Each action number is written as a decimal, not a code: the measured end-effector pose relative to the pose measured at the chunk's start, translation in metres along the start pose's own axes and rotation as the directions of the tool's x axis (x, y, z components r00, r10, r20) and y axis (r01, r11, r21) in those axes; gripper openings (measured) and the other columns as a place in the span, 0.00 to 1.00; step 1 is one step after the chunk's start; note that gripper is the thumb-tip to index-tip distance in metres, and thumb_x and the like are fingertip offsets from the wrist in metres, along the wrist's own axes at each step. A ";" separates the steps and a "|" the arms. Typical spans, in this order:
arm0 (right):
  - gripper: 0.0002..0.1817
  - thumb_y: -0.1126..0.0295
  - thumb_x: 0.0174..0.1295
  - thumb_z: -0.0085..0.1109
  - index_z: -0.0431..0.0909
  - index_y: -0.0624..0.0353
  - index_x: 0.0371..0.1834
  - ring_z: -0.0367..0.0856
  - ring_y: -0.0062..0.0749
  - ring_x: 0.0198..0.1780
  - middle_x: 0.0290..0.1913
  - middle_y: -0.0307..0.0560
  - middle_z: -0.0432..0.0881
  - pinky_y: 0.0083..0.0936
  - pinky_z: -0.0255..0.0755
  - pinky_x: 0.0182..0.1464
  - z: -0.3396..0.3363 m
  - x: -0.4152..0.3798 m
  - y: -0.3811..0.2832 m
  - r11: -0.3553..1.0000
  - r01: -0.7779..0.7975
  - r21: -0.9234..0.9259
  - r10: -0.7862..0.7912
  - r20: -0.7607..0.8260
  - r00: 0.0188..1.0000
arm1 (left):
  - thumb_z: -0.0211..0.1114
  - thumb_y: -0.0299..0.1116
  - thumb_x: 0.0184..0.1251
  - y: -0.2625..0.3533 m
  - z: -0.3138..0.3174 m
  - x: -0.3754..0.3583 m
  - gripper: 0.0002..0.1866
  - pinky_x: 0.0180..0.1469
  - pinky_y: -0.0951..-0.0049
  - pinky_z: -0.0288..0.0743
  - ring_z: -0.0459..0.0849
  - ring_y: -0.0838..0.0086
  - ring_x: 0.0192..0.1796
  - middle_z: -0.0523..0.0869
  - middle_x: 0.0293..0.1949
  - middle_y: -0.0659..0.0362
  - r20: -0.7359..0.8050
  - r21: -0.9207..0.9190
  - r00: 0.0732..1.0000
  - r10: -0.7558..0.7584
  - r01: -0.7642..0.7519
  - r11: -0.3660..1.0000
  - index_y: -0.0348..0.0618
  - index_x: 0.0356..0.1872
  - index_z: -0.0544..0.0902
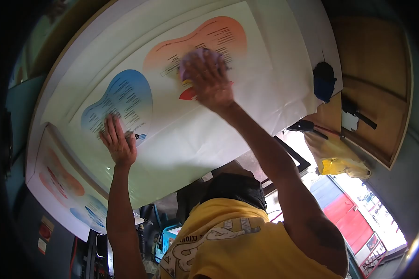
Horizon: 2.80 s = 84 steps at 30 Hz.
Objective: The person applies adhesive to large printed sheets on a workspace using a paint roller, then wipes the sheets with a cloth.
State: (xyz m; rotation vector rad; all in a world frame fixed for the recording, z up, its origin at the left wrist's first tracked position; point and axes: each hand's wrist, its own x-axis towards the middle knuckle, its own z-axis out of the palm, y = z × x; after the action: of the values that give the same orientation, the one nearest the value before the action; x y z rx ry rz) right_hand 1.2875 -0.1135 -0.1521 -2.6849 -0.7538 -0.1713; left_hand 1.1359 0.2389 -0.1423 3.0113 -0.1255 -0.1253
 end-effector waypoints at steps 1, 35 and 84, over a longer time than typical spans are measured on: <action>0.34 0.71 0.63 0.63 0.73 0.50 0.76 0.56 0.54 0.85 0.82 0.50 0.65 0.66 0.49 0.81 -0.009 0.001 0.013 0.999 -0.008 -0.049 0.008 0.002 1.000 | 0.54 0.50 0.75 0.000 0.000 0.000 0.43 0.81 0.31 0.42 0.51 0.47 0.85 0.53 0.84 0.43 0.003 0.003 1.000 0.002 -0.002 1.000 0.34 0.83 0.54; 0.21 0.74 0.74 0.55 0.76 0.65 0.68 0.85 0.56 0.62 0.61 0.61 0.84 0.41 0.82 0.60 -0.100 -0.087 0.071 0.867 -0.497 -0.032 0.493 -0.079 0.866 | 0.60 0.59 0.75 0.011 -0.001 -0.081 0.46 0.82 0.28 0.36 0.46 0.54 0.88 0.50 0.87 0.54 -0.021 -0.058 0.997 0.073 -0.074 0.996 0.52 0.86 0.54; 0.31 0.57 0.66 0.66 0.75 0.40 0.74 0.48 0.52 0.86 0.84 0.46 0.59 0.70 0.50 0.78 0.020 -0.017 -0.148 0.972 0.156 0.178 -0.201 0.271 0.941 | 0.63 0.65 0.66 0.057 0.003 -0.022 0.53 0.79 0.27 0.40 0.50 0.51 0.86 0.53 0.85 0.48 0.025 -0.111 0.962 -0.271 0.273 0.956 0.47 0.85 0.56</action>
State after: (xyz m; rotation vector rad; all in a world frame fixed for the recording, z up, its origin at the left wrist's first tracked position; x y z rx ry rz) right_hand 1.1960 0.0039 -0.1306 -2.5199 -1.0538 0.2319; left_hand 1.1092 0.1836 -0.1362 2.8969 0.2876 -0.1670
